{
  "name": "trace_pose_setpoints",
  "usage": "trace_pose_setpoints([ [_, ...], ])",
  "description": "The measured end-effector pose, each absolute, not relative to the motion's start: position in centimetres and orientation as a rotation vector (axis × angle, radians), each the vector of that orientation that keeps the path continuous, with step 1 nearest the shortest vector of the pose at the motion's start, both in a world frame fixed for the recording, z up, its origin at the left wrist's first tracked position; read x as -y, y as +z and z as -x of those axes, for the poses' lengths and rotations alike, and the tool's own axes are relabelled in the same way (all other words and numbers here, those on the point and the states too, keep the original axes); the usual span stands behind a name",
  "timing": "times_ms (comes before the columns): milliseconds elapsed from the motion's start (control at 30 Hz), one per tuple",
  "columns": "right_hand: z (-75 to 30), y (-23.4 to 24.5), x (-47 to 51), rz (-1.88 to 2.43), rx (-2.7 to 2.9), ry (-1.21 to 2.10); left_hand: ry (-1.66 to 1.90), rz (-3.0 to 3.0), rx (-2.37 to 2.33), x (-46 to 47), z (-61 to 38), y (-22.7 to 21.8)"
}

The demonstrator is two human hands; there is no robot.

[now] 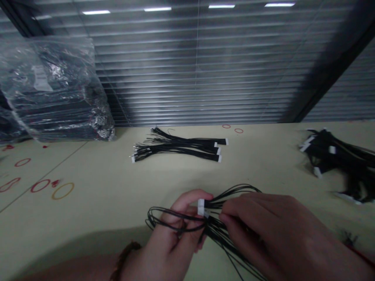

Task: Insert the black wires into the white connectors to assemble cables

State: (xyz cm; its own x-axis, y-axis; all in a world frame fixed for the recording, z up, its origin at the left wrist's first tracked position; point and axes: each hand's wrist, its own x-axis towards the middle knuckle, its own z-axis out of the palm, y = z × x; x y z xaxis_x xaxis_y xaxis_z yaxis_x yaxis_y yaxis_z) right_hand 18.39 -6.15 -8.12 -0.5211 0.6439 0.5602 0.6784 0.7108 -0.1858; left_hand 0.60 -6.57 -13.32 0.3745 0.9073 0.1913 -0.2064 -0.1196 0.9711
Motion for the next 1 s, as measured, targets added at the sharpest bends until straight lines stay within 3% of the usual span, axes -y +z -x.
trace_pose_setpoints([
  [600,-18.3,-8.7,6.5,0.99,2.33,-0.048,0.973,-1.552,-0.842,6.9,0.4,-13.8],
  [1000,-17.8,-8.5,6.6,1.04,2.309,-0.11,0.985,-1.38,-0.688,6.9,-0.2,-13.0],
])
